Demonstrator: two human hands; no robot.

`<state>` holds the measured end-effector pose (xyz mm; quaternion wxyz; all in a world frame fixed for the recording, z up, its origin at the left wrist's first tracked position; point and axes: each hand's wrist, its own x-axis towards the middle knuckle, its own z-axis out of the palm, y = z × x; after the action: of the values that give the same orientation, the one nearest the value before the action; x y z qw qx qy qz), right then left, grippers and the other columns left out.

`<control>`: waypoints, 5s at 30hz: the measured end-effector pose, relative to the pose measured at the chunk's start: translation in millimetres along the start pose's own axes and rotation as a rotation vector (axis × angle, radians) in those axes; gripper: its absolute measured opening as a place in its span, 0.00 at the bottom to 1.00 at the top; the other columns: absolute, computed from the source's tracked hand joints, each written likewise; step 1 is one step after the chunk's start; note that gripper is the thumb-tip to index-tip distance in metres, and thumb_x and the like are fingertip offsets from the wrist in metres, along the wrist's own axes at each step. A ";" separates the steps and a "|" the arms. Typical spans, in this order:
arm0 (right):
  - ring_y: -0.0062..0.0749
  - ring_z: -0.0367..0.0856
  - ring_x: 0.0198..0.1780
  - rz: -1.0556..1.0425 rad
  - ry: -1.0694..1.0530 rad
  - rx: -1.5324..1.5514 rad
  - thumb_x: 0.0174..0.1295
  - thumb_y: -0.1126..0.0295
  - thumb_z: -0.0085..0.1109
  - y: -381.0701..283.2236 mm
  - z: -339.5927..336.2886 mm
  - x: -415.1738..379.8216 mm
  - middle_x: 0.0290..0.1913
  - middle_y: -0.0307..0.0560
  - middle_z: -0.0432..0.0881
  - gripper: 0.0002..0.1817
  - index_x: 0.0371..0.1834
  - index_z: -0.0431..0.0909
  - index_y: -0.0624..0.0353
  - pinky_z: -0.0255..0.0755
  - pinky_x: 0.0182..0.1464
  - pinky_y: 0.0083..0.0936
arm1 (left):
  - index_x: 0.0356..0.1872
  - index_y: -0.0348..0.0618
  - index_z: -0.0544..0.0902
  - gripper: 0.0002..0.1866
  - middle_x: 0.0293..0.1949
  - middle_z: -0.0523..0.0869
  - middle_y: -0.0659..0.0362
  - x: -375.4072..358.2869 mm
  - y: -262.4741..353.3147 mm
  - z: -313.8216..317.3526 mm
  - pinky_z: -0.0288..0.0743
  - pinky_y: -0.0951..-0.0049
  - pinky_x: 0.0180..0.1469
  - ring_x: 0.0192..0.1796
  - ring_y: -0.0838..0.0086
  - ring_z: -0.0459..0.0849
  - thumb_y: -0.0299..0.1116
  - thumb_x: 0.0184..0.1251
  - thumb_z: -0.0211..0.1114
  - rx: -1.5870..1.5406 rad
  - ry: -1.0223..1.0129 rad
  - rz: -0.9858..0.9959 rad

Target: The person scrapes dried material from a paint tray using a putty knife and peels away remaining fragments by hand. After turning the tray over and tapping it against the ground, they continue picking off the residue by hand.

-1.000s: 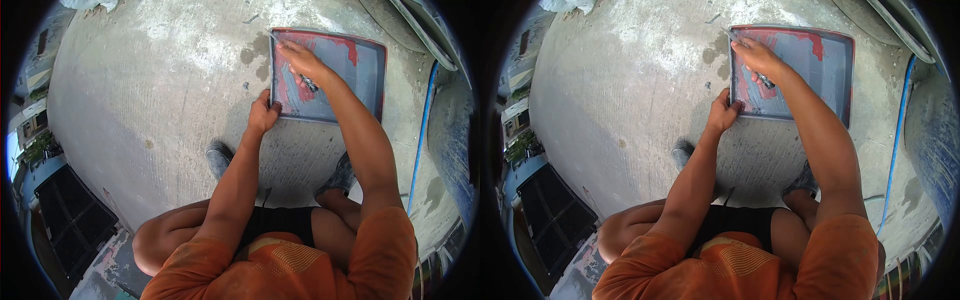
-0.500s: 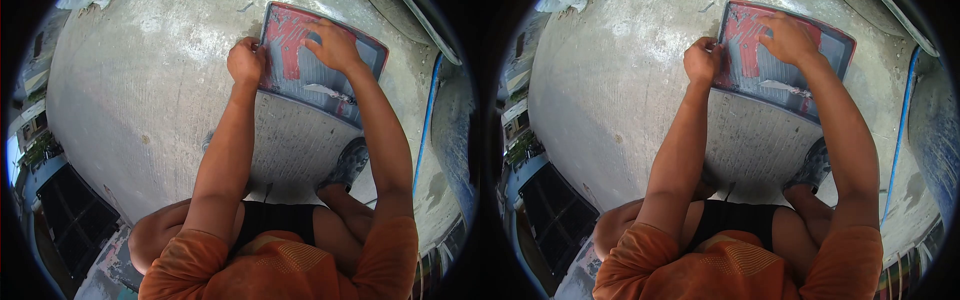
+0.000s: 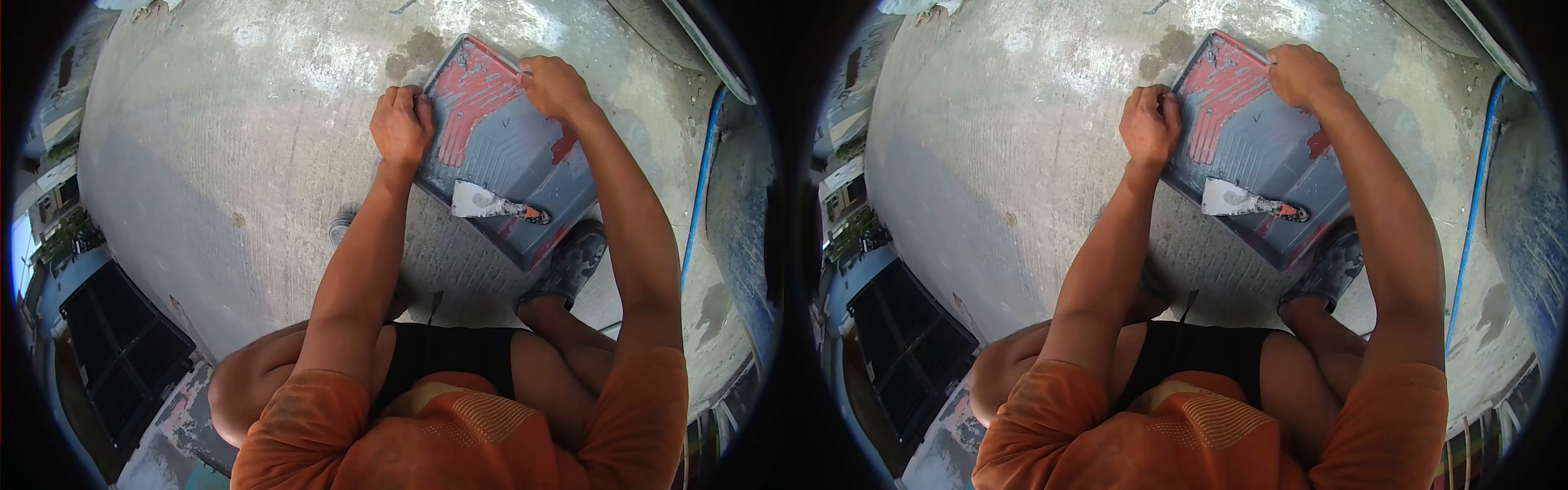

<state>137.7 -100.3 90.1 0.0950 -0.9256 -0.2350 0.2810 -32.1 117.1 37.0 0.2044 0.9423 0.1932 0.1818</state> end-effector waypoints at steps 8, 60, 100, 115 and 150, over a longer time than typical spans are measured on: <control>0.58 0.83 0.60 -0.322 -0.126 -0.193 0.72 0.64 0.63 36.3 -29.6 -81.3 0.57 0.62 0.85 0.30 0.76 0.71 0.55 0.76 0.64 0.47 | 0.40 0.40 0.88 0.08 0.37 0.89 0.51 -1.2 -8.7 -8.5 0.81 0.60 0.47 0.41 0.56 0.89 0.34 0.71 0.70 -0.254 -0.186 -0.117; 0.60 0.80 0.60 -0.185 -0.066 0.392 0.69 0.64 0.65 -98.5 -142.6 -358.3 0.62 0.62 0.80 0.34 0.78 0.69 0.59 0.73 0.64 0.50 | 0.30 0.37 0.77 0.14 0.33 0.77 0.58 37.0 -36.2 71.1 0.67 0.67 0.41 0.37 0.72 0.73 0.36 0.69 0.70 -0.941 -0.351 0.118; 0.67 0.82 0.59 -0.023 -0.085 0.143 0.71 0.41 0.61 -95.3 -172.1 -373.9 0.62 0.65 0.82 0.38 0.75 0.73 0.56 0.71 0.68 0.59 | 0.38 0.43 0.89 0.06 0.37 0.87 0.56 51.1 23.0 30.2 0.82 0.62 0.43 0.37 0.57 0.88 0.30 0.61 0.75 -0.444 -0.260 0.082; 0.64 0.82 0.60 0.002 -0.120 0.121 0.72 0.41 0.59 -98.9 -171.0 -364.8 0.63 0.63 0.82 0.36 0.74 0.74 0.54 0.71 0.67 0.59 | 0.44 0.55 0.82 0.04 0.41 0.90 0.64 66.7 54.1 44.1 0.81 0.57 0.49 0.47 0.63 0.88 0.34 0.73 0.60 0.116 -0.308 0.326; 0.60 0.85 0.57 -0.018 -0.094 0.138 0.72 0.39 0.59 -99.2 -165.3 -352.6 0.59 0.59 0.84 0.36 0.73 0.75 0.54 0.77 0.60 0.53 | 0.54 0.38 0.81 0.11 0.43 0.87 0.49 98.0 65.1 85.3 0.85 0.62 0.48 0.40 0.62 0.88 0.27 0.75 0.64 -0.971 -0.285 -0.381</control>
<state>-64.8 -193.4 424.5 0.1500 -0.9005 -0.2276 0.3389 106.9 78.3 20.0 0.6699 0.7030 0.2249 0.0800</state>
